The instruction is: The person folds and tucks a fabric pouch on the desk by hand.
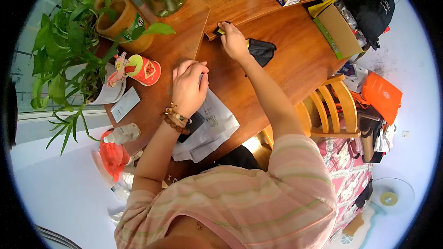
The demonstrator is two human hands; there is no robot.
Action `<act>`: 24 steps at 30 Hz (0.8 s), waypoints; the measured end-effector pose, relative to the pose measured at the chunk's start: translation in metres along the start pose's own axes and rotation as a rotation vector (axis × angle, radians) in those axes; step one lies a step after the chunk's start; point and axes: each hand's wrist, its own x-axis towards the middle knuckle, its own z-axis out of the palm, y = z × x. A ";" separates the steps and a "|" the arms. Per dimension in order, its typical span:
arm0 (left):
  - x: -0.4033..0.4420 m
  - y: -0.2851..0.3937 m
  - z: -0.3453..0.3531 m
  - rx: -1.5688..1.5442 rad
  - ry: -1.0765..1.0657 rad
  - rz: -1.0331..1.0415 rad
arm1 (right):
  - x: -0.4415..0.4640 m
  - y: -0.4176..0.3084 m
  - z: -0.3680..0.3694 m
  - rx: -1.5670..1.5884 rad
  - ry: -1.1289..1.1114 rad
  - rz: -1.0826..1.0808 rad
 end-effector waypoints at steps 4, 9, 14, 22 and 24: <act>-0.001 0.000 0.000 0.005 0.034 0.033 | 0.005 0.014 -0.020 -0.018 -0.027 0.030; -0.001 -0.001 0.000 -0.015 -0.003 0.003 | 0.029 0.080 -0.040 -0.108 0.117 0.197; 0.001 0.000 0.000 0.003 0.002 0.018 | 0.035 0.063 -0.014 -0.129 0.139 0.092; -0.001 0.000 0.000 0.000 -0.009 0.011 | 0.002 0.005 -0.002 0.005 0.032 -0.035; -0.003 -0.002 0.000 -0.005 -0.014 0.006 | 0.013 0.032 -0.007 -0.097 0.039 0.025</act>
